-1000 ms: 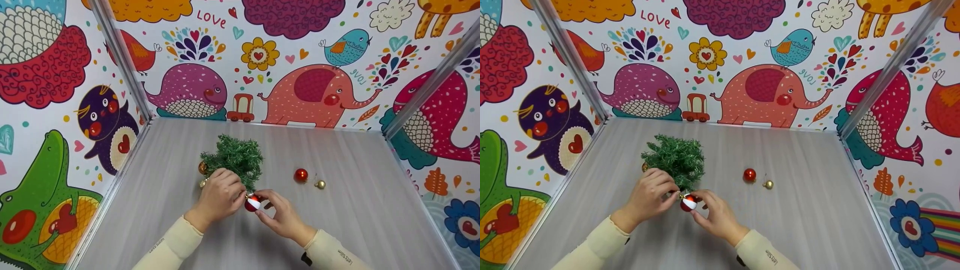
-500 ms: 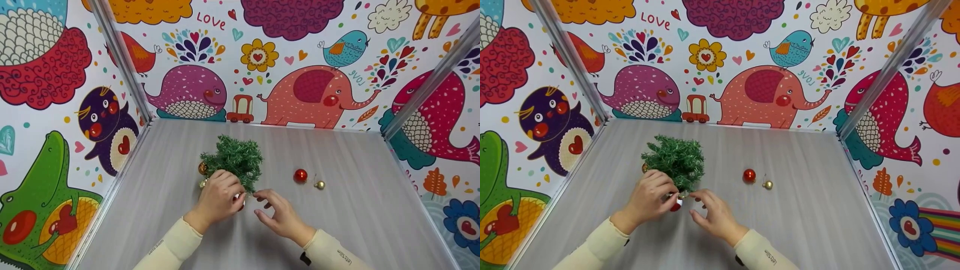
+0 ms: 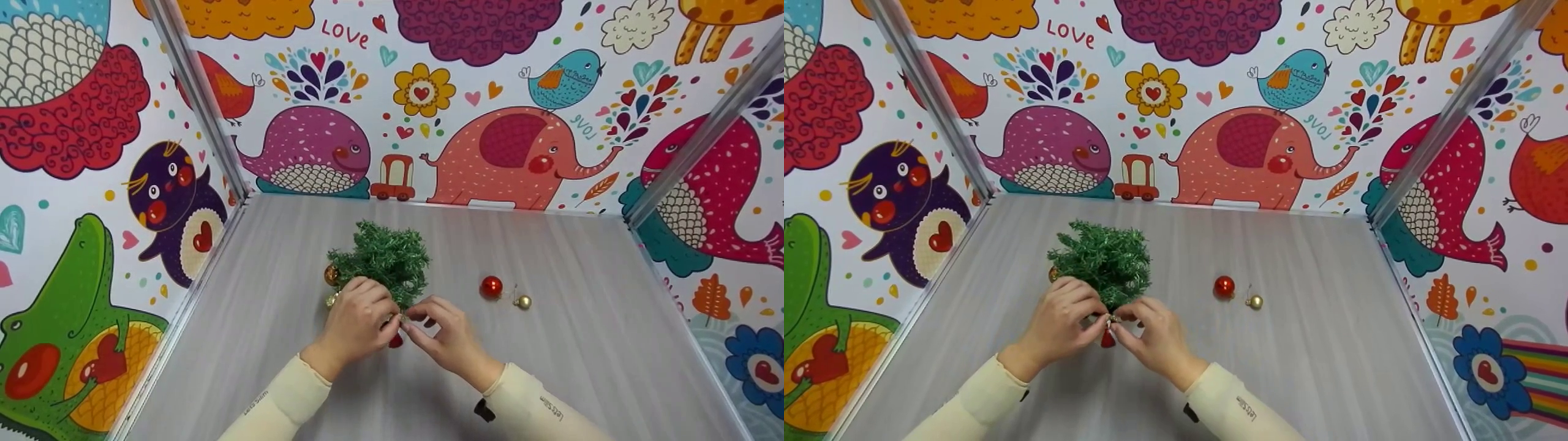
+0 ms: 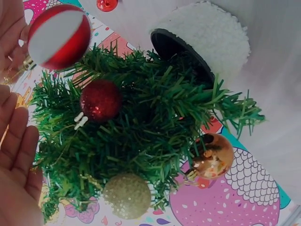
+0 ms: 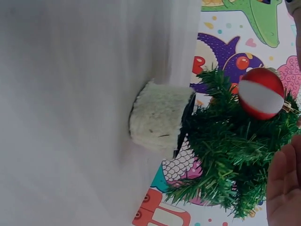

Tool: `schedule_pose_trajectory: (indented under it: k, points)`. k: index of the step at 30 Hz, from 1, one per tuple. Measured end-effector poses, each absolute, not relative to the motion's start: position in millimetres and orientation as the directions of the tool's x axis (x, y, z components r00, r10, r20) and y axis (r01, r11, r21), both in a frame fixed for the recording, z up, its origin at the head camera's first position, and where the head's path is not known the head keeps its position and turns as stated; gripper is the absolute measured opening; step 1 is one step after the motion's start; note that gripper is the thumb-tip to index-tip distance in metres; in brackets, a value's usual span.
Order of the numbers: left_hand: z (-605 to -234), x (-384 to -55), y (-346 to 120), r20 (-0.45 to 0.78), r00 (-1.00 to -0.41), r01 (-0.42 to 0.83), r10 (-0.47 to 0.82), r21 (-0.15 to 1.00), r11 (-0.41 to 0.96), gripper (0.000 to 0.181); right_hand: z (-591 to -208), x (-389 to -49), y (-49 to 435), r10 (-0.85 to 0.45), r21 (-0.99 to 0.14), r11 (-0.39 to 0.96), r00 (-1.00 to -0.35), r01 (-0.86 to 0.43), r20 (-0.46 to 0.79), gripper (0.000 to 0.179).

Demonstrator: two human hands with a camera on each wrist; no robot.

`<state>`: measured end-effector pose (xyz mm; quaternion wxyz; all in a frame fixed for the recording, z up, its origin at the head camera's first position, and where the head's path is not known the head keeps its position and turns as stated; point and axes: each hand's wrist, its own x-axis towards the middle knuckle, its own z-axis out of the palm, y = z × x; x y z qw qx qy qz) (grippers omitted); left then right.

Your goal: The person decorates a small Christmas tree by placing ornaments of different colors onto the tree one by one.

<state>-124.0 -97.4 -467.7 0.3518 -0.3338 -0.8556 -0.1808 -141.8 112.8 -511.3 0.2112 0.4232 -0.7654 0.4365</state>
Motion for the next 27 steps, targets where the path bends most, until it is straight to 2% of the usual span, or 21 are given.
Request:
schedule_pose_trajectory:
  k: [6, 12, 20, 27]
  points:
    - [-470.3, -126.4, -96.4, 0.737, -0.511, 0.705, 0.441, 0.066, 0.706, 0.009, -511.8, -142.5, 106.9, -0.446, -0.515, 0.226, -0.558, -0.827, 0.7, 0.017]
    - [-470.8, -127.2, -96.6, 0.733, -0.521, 0.703, 0.438, 0.078, 0.707, 0.009, -512.5, -143.4, 104.9, -0.407, -0.551, 0.156, -0.561, -0.82, 0.72, 0.021]
    - [-468.4, -128.2, -96.4, 0.715, -0.532, 0.677, 0.454, 0.038, 0.735, 0.008, -515.1, -147.7, 107.9, -0.393, -0.568, 0.18, -0.588, -0.803, 0.707, 0.02]
    - [-468.1, -129.6, -91.9, 0.717, -0.547, 0.604, 0.432, -0.019, 0.797, 0.008, -507.9, -150.8, 103.3, -0.329, -0.59, 0.224, -0.63, -0.776, 0.704, 0.015]
